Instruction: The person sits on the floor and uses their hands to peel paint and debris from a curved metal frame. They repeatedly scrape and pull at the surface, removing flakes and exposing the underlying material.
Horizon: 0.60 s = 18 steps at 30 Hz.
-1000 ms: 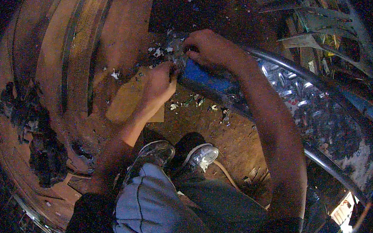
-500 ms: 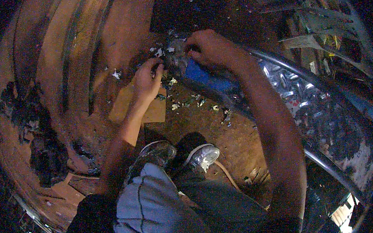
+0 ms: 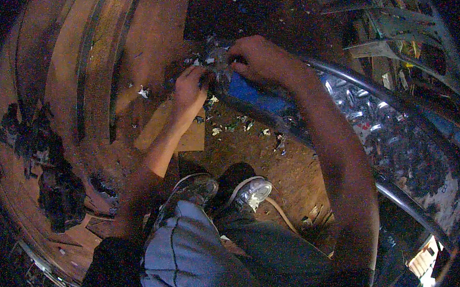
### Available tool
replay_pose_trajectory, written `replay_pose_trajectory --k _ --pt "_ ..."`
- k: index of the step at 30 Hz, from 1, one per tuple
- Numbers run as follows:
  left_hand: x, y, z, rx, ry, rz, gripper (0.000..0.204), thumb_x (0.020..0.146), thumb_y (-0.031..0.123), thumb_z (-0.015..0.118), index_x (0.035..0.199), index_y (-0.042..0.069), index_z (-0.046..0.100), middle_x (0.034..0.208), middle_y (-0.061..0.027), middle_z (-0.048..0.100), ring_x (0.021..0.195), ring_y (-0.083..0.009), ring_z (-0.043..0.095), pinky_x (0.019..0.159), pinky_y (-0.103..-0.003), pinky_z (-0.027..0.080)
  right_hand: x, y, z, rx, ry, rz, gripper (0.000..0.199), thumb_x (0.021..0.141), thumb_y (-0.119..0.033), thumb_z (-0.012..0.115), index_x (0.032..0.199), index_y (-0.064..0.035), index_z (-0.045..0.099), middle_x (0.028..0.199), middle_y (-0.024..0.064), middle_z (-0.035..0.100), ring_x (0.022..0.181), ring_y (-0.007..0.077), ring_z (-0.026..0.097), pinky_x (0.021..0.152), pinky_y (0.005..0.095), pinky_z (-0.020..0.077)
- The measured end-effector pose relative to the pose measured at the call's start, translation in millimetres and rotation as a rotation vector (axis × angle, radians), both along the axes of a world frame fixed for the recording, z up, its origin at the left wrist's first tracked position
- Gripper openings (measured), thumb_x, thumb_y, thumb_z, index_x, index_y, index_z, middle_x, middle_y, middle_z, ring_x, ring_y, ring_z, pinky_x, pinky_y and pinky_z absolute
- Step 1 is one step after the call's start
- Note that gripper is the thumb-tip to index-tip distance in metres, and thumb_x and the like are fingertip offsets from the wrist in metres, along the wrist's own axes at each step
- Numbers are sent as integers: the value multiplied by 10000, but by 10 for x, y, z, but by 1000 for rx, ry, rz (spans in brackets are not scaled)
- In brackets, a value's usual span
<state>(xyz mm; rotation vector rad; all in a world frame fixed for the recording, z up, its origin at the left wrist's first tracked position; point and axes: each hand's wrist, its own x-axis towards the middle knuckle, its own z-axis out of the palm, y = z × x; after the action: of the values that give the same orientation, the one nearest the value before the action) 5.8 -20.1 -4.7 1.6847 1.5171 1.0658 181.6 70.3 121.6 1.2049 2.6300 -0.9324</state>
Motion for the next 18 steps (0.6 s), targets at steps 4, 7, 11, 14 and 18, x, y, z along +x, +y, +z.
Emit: replay_pose_trajectory --k 4,7,11,14,18 --pt "-15 120 -101 41 88 104 122 821 35 570 937 -2 584 907 -196 593 871 -385 573 768 -458 455 12 16 -14 5 8 36 182 807 -132 625 960 -38 648 930 157 625 897 333 599 820 408 477" --pt "-199 188 -132 2 86 208 118 816 21 558 932 0 570 913 -199 585 881 -399 561 763 -460 448 23 -6 -7 32 29 25 178 805 -131 625 954 -36 646 925 158 624 890 332 597 817 409 476" --pt "-340 117 -85 106 87 107 207 785 51 600 990 60 628 959 -164 605 901 -364 565 797 -454 437 15 -18 1 47 63 18 175 803 -129 627 946 -30 642 912 160 619 870 333 595 801 403 478" --pt "-258 42 -42 156 103 32 247 760 97 647 1002 126 686 1007 -94 632 975 -297 557 834 -428 429 8 -2 14 18 50 13 177 803 -128 626 947 -27 640 904 161 616 864 332 596 792 395 478" --pt "-171 35 -35 71 128 -59 211 767 151 654 973 156 699 984 -43 653 967 -271 564 853 -425 399 4 19 31 2 -4 8 244 780 -164 646 987 -36 655 963 188 642 920 361 615 836 427 494"
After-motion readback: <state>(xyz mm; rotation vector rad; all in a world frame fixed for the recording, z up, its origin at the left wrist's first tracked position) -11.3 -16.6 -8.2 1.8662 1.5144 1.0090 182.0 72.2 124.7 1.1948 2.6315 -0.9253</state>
